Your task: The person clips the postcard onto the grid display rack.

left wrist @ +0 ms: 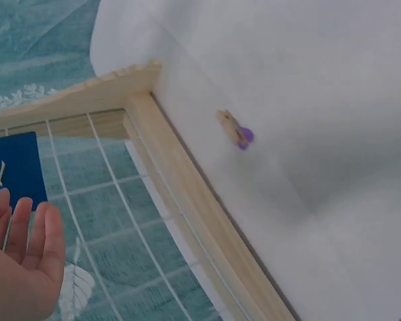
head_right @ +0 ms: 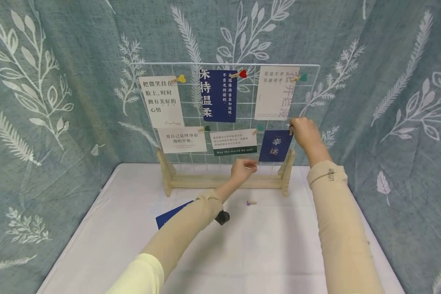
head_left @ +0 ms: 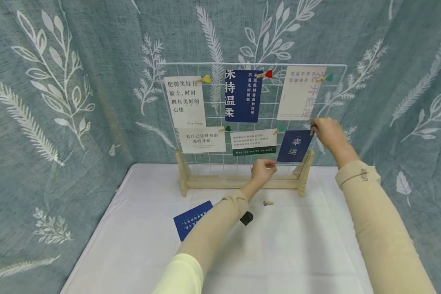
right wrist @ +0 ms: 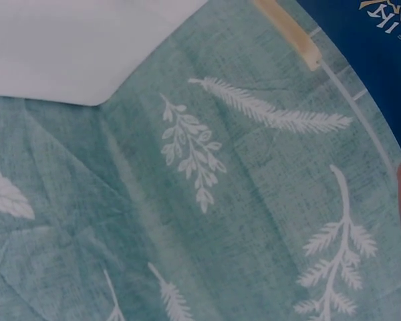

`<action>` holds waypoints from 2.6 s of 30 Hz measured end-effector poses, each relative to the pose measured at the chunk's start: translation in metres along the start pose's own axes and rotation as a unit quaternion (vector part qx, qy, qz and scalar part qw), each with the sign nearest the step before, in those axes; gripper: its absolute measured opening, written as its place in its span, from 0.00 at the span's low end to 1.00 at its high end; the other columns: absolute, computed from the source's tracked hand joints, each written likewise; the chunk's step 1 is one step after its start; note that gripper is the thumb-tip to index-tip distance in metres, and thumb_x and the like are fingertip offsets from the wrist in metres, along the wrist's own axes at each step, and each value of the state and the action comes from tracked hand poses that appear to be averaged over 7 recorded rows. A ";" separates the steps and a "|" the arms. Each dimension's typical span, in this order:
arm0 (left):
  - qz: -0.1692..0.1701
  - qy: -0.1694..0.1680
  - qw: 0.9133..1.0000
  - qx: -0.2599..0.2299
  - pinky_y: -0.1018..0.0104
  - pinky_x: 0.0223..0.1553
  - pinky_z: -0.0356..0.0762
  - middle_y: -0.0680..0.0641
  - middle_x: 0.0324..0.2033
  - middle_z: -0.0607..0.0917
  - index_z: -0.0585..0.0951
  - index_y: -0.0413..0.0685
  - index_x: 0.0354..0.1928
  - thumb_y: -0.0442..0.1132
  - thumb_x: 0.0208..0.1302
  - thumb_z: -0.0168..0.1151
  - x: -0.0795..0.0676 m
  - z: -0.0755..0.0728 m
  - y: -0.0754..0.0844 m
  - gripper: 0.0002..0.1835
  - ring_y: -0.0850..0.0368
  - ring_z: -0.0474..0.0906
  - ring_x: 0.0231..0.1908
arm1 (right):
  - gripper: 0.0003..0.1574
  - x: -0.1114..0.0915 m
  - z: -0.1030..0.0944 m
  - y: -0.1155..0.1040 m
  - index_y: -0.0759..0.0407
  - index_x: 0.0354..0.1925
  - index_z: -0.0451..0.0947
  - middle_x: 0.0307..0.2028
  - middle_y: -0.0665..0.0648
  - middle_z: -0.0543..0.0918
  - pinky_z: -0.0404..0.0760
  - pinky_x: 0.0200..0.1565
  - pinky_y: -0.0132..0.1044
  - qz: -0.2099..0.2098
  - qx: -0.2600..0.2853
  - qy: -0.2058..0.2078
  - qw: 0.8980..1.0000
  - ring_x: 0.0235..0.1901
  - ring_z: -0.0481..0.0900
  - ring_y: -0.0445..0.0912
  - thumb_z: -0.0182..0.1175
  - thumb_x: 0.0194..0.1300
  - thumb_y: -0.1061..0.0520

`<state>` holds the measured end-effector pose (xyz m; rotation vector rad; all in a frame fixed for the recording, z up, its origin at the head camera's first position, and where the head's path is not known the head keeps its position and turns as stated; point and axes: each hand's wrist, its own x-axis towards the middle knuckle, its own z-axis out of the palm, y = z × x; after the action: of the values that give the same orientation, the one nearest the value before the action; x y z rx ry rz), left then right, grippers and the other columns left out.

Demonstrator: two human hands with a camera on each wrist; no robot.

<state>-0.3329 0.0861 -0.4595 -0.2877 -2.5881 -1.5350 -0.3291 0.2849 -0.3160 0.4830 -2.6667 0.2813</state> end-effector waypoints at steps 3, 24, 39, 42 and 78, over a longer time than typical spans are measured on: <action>-0.005 0.000 1.000 0.011 0.67 0.43 0.79 0.46 0.36 0.88 0.86 0.44 0.42 0.35 0.60 0.63 -0.018 -0.018 0.018 0.09 0.56 0.85 0.38 | 0.09 0.001 0.001 0.000 0.74 0.38 0.77 0.35 0.72 0.82 0.78 0.40 0.56 0.004 0.002 0.010 1.000 0.34 0.80 0.65 0.55 0.65 0.66; 0.023 -0.004 0.999 0.028 0.62 0.40 0.80 0.41 0.40 0.87 0.84 0.40 0.43 0.40 0.64 0.60 -0.038 -0.061 0.001 0.12 0.48 0.83 0.43 | 0.14 -0.014 0.009 0.000 0.75 0.45 0.76 0.42 0.75 0.81 0.78 0.39 0.58 0.002 -0.002 0.079 0.997 0.38 0.80 0.67 0.48 0.65 0.69; 0.023 -0.021 0.999 0.045 0.59 0.43 0.81 0.41 0.42 0.86 0.84 0.40 0.46 0.40 0.65 0.60 -0.055 -0.090 -0.012 0.13 0.47 0.81 0.45 | 0.14 -0.025 0.003 -0.005 0.76 0.46 0.75 0.40 0.76 0.81 0.80 0.36 0.56 0.001 0.012 0.067 0.998 0.34 0.81 0.65 0.49 0.66 0.68; 0.028 -0.022 0.998 0.048 0.58 0.41 0.81 0.40 0.41 0.86 0.83 0.40 0.47 0.40 0.65 0.59 -0.058 -0.098 -0.013 0.13 0.46 0.81 0.45 | 0.14 -0.028 0.004 -0.005 0.75 0.47 0.75 0.39 0.76 0.81 0.80 0.35 0.55 -0.001 0.011 0.072 0.997 0.34 0.81 0.65 0.49 0.67 0.67; 0.032 0.050 0.997 0.057 0.54 0.46 0.81 0.35 0.42 0.84 0.81 0.32 0.47 0.33 0.61 0.61 -0.108 -0.177 -0.062 0.14 0.42 0.81 0.43 | 0.12 -0.086 0.054 -0.017 0.72 0.43 0.78 0.37 0.71 0.84 0.81 0.34 0.53 -0.024 0.045 0.077 0.996 0.34 0.83 0.62 0.56 0.60 0.68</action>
<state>-0.2405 -0.1091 -0.4493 -0.2727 -2.5505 -1.3392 -0.2691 0.2799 -0.3992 0.5311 -2.4979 0.4100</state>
